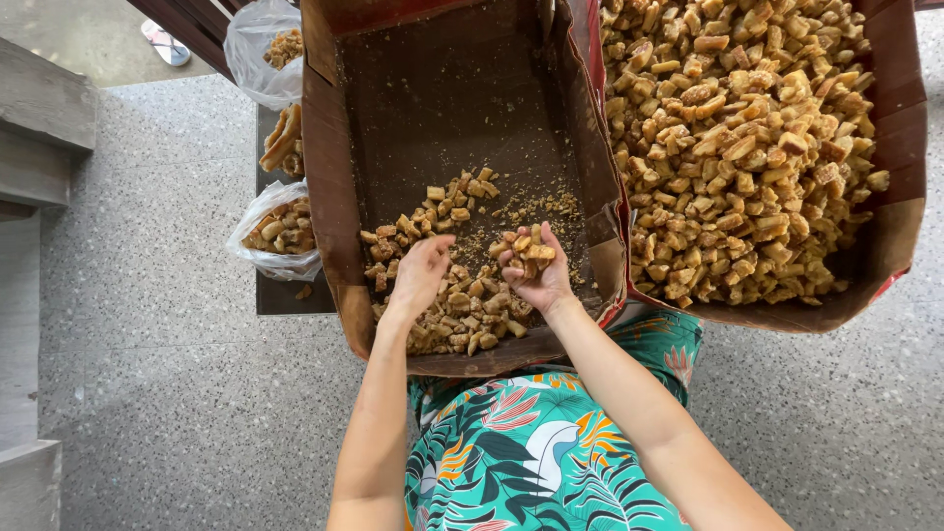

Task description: The person repeatedly scoops small dried fruit pieces from a shallow cardboard tray and transfers them into a larger adjacent cardboard box. The hands work continuously, moving handfuls of pieces between the two containers.

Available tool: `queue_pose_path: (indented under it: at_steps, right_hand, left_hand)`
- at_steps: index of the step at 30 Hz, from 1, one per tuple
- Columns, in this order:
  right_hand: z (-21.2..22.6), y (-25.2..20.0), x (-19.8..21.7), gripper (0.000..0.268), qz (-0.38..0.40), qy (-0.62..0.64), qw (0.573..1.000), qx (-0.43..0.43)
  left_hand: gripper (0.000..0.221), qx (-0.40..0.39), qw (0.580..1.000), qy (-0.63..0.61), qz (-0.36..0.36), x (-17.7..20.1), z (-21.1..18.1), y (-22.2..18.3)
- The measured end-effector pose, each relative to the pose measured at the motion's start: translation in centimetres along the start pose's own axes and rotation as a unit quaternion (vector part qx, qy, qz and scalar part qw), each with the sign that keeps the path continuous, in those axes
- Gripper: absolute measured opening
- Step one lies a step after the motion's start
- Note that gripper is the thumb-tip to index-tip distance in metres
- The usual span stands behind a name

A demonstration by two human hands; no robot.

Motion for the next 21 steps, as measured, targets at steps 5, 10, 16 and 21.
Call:
queue_pose_path:
  at_steps: [5, 10, 16, 21]
  right_hand:
    - [3.6, -1.8, -4.9, 0.040, -0.013, -0.034, 0.998, 0.060]
    - [13.6, -5.3, -10.6, 0.037, -0.063, -0.181, 0.960, 0.204]
    - [28.3, -6.9, -15.2, 0.083, -0.135, -0.378, 0.859, 0.317]
    - [30.7, -8.5, -14.0, 0.086, -0.226, -0.299, 0.869, 0.322]
  left_hand:
    - [0.035, -0.020, 0.998, 0.055, -0.031, -0.9, 5.9, -1.5]
    - [0.038, -0.002, 0.999, 0.037, -0.031, -1.3, 9.1, -1.0]
    - [0.036, -0.003, 0.998, 0.029, -0.055, 0.0, 9.6, -0.6]
    - [0.034, 0.001, 0.996, 0.039, -0.079, 1.0, 9.0, 0.0]
Point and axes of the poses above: each hand's wrist, its own y-axis towards the middle knuckle, its own x-axis out of the back of the hand, z = x × y, the point moved 1 cm from there along y, towards the middle knuckle, and after that the axes turned 5 degrees about -x, right-handed, at the moved point
